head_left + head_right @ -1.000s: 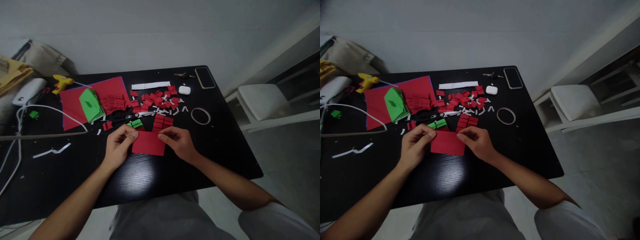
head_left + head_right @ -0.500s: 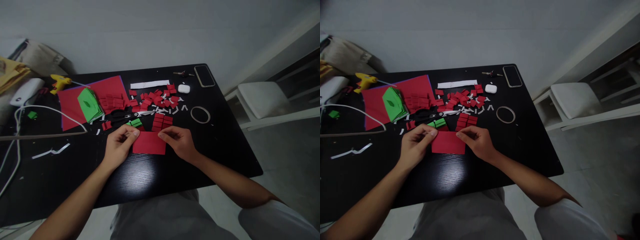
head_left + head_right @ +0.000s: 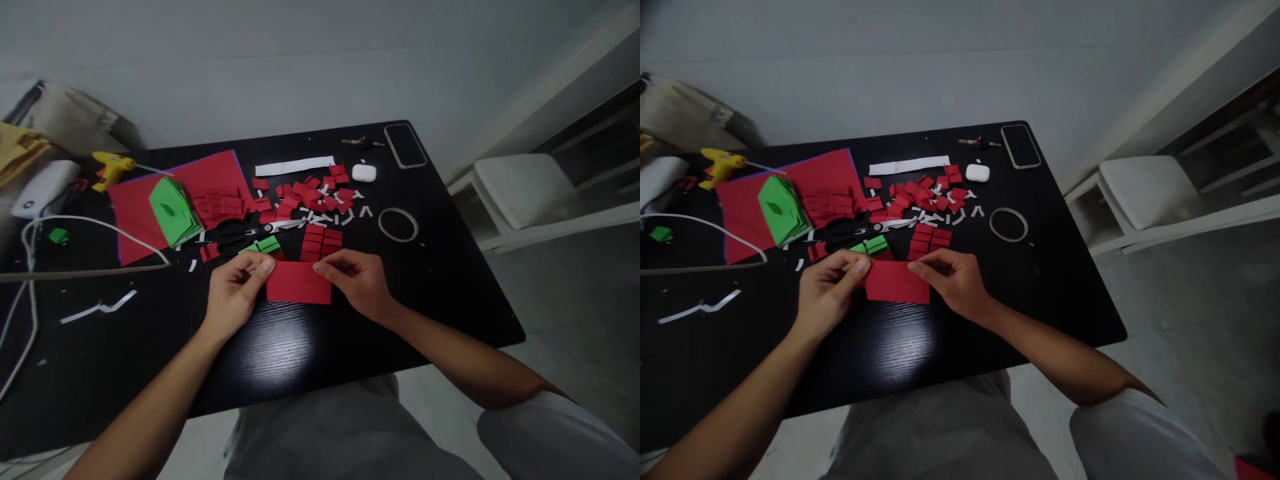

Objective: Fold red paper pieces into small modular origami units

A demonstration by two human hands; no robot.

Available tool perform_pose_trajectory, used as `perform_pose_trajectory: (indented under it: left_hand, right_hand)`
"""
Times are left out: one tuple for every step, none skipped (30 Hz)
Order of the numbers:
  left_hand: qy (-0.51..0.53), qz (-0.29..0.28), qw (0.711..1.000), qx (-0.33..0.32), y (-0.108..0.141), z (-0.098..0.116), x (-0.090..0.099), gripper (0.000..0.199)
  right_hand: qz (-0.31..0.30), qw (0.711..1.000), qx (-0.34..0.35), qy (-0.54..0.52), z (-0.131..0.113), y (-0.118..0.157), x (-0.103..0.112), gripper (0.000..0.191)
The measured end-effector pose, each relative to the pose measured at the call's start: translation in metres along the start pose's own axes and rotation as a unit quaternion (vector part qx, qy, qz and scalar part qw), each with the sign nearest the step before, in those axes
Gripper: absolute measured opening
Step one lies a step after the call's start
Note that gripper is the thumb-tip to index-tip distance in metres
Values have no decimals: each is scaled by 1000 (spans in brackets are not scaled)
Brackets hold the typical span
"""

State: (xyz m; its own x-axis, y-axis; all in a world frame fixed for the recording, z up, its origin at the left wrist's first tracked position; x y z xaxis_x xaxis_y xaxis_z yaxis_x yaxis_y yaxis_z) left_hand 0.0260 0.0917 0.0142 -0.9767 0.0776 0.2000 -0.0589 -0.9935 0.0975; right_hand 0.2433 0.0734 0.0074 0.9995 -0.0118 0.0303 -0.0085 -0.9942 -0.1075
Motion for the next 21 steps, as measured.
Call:
perform_pose_trajectory:
  left_hand:
    - [3,0,1000,2,0,0,0,25]
    - [5,-1,1000,4,0,0,0,25]
    - [7,-2,1000,6,0,-1,-1,26]
    - [8,-2,1000,7,0,-1,-1,26]
    - [9,-2,1000,8,0,-1,-1,27]
    - [11,-2,1000,9,0,-1,-1,28]
    - [11,-3,1000,10,0,-1,-1,29]
    - [12,-2,1000,11,0,-2,-1,29]
    - [15,-1,1000,13,0,-2,-1,30]
    - [18,-1,1000,16,0,-3,-1,30]
    - [21,0,1000,19,0,-3,-1,30]
    - [23,2,1000,21,0,-3,0,30]
    - [24,3,999,22,0,-3,0,30]
    - [24,5,999,24,0,-2,0,31]
    - [25,5,999,25,-1,-2,0,31]
    - [28,5,999,27,-1,-1,-1,31]
    - [32,5,999,30,-1,-1,-1,31]
    - [38,5,999,34,-1,-1,-1,30]
    - [45,5,998,38,-1,-2,-1,29]
    - [50,5,998,42,-2,-2,0,28]
    - [54,6,997,45,-2,-3,0,26]
  right_hand:
    - [0,1000,1,1,0,0,0,13]
    - [0,1000,3,1,0,0,0,13]
    - [1,1000,5,2,0,-1,1,13]
    - [2,1000,8,3,0,-1,1,13]
    - [3,1000,9,3,0,-1,1,13]
    - [3,1000,9,4,1,-1,1,13]
    - [3,1000,9,5,1,-1,1,14]
    - [3,1000,10,6,1,-1,1,14]
    - [2,1000,9,7,1,-1,1,14]
    - [2,1000,8,9,1,-1,1,15]
    - [2,1000,7,12,1,-1,2,15]
    - [1,1000,4,15,1,-1,2,16]
    - [1,1000,0,17,1,-1,2,16]
    - [2,1000,-4,20,2,-1,2,16]
    - [3,1000,-8,21,2,-1,2,16]
    - [4,1000,-10,21,3,-1,3,16]
    - [4,1000,-13,19,3,-1,3,16]
    - [4,1000,-13,16,3,-1,3,15]
    - [6,1000,-13,13,3,-1,3,15]
    - [7,1000,-12,11,3,-2,4,15]
    - [8,1000,-11,10,3,-3,5,14]
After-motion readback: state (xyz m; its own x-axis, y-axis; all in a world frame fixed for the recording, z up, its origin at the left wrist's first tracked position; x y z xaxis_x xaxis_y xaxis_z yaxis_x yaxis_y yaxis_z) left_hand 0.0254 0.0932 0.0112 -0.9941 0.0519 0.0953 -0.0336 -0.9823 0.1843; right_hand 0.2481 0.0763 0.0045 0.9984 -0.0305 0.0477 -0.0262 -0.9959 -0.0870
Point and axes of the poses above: each hand's wrist, its own y-axis away from the middle knuckle, its own x-axis out of the back of the hand, z = x × y, the point moved 10 cm from there along -y, towards the middle knuckle, and after that the axes turned 6 degrees about x, right-handed, at the moved point
